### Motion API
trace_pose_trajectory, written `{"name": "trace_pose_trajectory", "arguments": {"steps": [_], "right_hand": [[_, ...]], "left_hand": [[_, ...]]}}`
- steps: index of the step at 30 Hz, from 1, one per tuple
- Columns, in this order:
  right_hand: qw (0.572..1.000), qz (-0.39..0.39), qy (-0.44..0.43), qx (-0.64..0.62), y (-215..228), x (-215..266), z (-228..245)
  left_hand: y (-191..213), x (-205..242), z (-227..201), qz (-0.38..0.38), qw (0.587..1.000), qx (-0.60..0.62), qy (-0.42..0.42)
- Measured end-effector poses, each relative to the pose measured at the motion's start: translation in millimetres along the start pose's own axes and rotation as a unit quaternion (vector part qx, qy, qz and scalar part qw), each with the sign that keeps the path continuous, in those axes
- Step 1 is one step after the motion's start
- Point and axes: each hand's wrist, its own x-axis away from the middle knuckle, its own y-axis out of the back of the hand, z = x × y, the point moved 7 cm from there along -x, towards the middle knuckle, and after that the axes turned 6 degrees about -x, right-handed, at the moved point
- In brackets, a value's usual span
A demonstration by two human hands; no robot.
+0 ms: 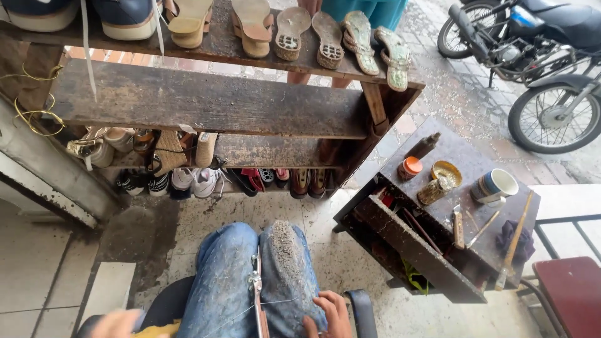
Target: Hand-sewing the sole of a shoe using a stitching awl and thread
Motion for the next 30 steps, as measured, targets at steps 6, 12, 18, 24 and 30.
{"name": "trace_pose_trajectory", "arguments": {"steps": [6, 12, 18, 24, 30], "right_hand": [[0.997, 0.062, -0.041, -0.029, -23, 51, -133], [0.967, 0.142, 0.001, -0.210, 3, 53, -60], [0.965, 0.076, 0.054, -0.245, 34, 13, -26], [0.813, -0.016, -0.035, -0.582, 81, -64, 46], [0.745, 0.101, -0.389, -0.532, -20, 51, -38]], "left_hand": [[-12, 53, -174, 0.303, 0.949, 0.059, -0.056], [-19, 55, -237, 0.275, 0.940, 0.023, -0.201], [-39, 60, -242, 0.355, 0.917, 0.067, -0.168], [-32, 51, -235, 0.225, 0.946, 0.132, -0.194], [-46, 29, -233, 0.182, 0.913, 0.312, -0.190]]}}
